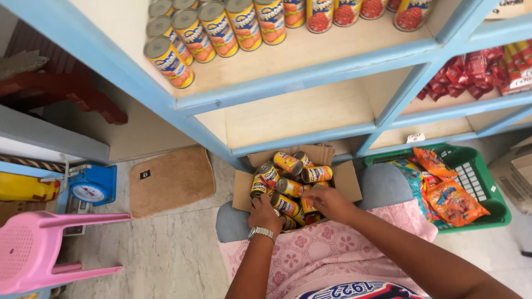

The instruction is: Take canned goods from a cardboard box on the floor and stack them neatly on store shelves.

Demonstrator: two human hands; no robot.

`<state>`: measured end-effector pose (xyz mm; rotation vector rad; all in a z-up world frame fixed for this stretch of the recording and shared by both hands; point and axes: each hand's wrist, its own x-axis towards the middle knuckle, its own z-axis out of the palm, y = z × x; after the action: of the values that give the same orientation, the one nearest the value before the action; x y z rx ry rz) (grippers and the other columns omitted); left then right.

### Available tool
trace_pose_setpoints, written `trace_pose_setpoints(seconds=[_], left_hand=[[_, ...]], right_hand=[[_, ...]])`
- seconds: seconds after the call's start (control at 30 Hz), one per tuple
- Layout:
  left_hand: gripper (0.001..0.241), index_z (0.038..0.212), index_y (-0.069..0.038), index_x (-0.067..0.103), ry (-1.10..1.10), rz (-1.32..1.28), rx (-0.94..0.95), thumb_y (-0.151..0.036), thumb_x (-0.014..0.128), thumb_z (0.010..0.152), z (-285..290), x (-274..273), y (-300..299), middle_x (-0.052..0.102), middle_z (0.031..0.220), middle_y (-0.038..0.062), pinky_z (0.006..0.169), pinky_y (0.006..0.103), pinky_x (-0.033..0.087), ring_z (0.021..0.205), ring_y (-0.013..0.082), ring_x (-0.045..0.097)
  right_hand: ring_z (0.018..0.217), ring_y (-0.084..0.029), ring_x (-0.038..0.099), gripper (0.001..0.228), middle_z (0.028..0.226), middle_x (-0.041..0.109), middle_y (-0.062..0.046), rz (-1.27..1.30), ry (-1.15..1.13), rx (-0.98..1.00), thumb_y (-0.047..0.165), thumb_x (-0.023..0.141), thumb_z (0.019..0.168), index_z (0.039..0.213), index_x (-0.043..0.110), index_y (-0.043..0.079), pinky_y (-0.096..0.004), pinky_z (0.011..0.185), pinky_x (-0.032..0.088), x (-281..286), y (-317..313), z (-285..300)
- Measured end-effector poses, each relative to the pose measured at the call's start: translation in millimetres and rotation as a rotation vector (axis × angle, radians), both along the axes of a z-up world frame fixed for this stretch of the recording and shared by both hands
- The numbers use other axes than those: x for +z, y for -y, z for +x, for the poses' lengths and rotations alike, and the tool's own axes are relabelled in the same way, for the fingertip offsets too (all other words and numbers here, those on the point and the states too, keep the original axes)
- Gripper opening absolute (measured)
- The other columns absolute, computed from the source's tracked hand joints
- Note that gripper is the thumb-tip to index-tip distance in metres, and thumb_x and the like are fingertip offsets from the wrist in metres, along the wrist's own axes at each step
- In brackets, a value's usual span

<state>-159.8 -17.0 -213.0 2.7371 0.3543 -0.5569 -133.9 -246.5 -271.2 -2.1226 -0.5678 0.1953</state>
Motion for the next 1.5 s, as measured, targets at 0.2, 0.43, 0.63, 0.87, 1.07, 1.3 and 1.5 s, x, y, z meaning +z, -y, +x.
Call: trace_pose_setpoints(seconds=[0.2,0.43,0.63,0.87,1.07,1.3,1.5], left_hand=[[0.084,0.132,-0.01,0.041,0.0,0.055,-0.026,-0.032,0.093,0.068,0,-39,-4,0.05,0.132,0.02,0.094,0.0511,0.055,0.119,0.0415,0.058],[0.062,0.116,-0.008,0.055,0.092,-0.097,0.017,-0.03,0.087,0.067,-1,-48,-21,0.065,0.111,0.023,0.09,0.0487,0.056,0.103,0.0411,0.067],[0.051,0.108,-0.008,0.058,0.142,-0.274,0.046,-0.033,0.083,0.071,2,-61,-37,0.072,0.099,0.02,0.085,0.0453,0.057,0.093,0.0367,0.071],[0.043,0.104,-0.007,0.062,0.169,-0.33,0.073,-0.034,0.08,0.076,8,-68,-45,0.074,0.098,0.018,0.084,0.0427,0.057,0.093,0.0338,0.072],[0.04,0.105,-0.007,0.064,0.045,-0.417,0.157,-0.035,0.077,0.08,11,-50,-39,0.074,0.095,0.014,0.077,0.0417,0.06,0.086,0.0281,0.074],[0.04,0.111,-0.009,0.066,0.045,-0.601,0.128,-0.042,0.071,0.088,11,-61,-25,0.075,0.095,0.008,0.077,0.0371,0.059,0.084,0.0198,0.073],[0.044,0.116,-0.01,0.063,0.144,-0.532,0.031,-0.04,0.075,0.086,7,-68,-4,0.075,0.101,0.011,0.085,0.0369,0.057,0.091,0.0221,0.072]], right_hand=[[0.114,-0.031,0.066,0.034,0.121,0.07,-0.013,-0.148,-0.232,0.154,0.024,0.061,0.094,0.125,0.069,0.013,-0.041,0.1,0.05,-40,6,-23],[0.13,-0.031,0.057,0.049,0.143,0.061,-0.009,-0.34,-0.484,0.383,0.041,0.046,0.101,0.146,0.054,0.023,-0.04,0.11,0.043,-35,5,-11],[0.132,-0.033,0.056,0.056,0.146,0.058,-0.01,-0.357,-0.532,0.395,0.044,0.046,0.101,0.154,0.042,0.028,-0.041,0.111,0.042,-39,6,-10],[0.129,-0.034,0.058,0.059,0.144,0.059,-0.014,-0.384,-0.553,0.368,0.045,0.045,0.1,0.157,0.037,0.031,-0.042,0.11,0.044,-29,5,-11],[0.129,-0.035,0.058,0.06,0.144,0.059,-0.015,-0.387,-0.569,0.364,0.046,0.046,0.101,0.158,0.035,0.033,-0.042,0.109,0.044,-16,4,-10],[0.126,-0.028,0.062,0.06,0.138,0.064,-0.012,-0.222,-0.578,0.369,0.037,0.052,0.099,0.156,0.038,0.021,-0.038,0.106,0.046,-38,9,-10],[0.117,-0.019,0.064,0.056,0.128,0.07,-0.007,0.158,-0.669,0.245,0.028,0.058,0.1,0.15,0.043,0.011,-0.034,0.103,0.049,-83,13,-6]])
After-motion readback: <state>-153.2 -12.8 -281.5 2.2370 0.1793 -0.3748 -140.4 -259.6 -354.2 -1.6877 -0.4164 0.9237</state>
